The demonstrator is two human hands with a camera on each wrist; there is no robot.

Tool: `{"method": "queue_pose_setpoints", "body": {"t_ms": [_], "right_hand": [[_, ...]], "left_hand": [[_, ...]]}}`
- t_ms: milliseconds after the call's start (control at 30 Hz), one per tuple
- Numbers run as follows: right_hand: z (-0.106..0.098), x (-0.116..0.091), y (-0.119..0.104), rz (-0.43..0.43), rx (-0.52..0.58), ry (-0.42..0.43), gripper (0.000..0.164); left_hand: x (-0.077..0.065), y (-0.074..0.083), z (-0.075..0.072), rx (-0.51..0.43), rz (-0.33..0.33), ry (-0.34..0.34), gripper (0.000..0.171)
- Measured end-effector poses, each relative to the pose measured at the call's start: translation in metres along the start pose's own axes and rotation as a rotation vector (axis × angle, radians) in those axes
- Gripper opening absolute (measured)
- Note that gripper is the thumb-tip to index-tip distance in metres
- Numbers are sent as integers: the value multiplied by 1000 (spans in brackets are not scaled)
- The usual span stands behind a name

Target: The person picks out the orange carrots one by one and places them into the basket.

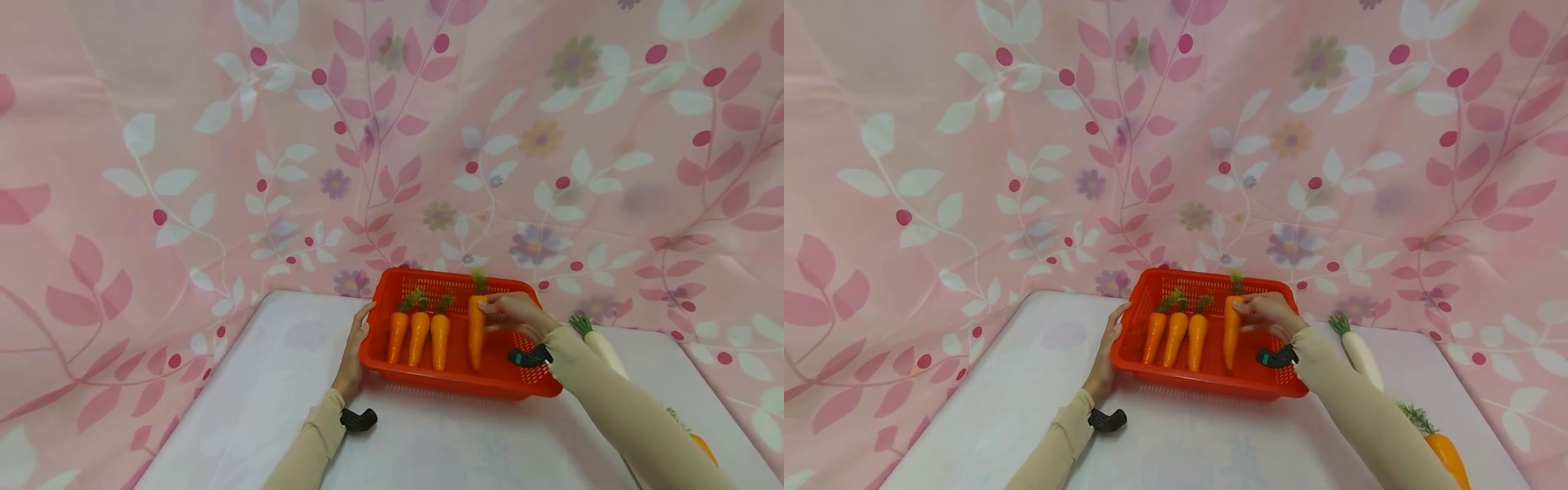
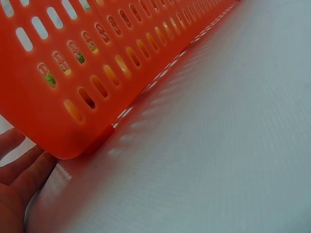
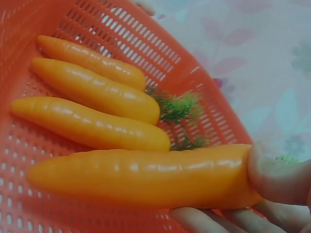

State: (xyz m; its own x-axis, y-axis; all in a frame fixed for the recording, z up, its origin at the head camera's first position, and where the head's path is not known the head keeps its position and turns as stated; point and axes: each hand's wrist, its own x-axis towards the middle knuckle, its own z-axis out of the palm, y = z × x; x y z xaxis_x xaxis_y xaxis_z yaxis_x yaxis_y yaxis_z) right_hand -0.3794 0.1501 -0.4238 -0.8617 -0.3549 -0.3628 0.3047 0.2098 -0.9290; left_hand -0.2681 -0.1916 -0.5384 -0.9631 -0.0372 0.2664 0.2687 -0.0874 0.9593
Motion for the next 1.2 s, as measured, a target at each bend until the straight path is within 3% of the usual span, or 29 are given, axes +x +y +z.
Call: {"method": "queue_pose_setpoints", "body": {"t_ms": [267, 733, 1200], "right_hand": [[14, 13, 6, 35, -49, 17, 62], [25, 26, 19, 71, -171, -52, 37], [29, 36, 25, 71, -269, -29, 49]], "left_hand": [[0, -2, -1, 2, -17, -6, 51], [-1, 2, 1, -14, 12, -10, 51], [-2, 2, 0, 7, 13, -6, 51]]}}
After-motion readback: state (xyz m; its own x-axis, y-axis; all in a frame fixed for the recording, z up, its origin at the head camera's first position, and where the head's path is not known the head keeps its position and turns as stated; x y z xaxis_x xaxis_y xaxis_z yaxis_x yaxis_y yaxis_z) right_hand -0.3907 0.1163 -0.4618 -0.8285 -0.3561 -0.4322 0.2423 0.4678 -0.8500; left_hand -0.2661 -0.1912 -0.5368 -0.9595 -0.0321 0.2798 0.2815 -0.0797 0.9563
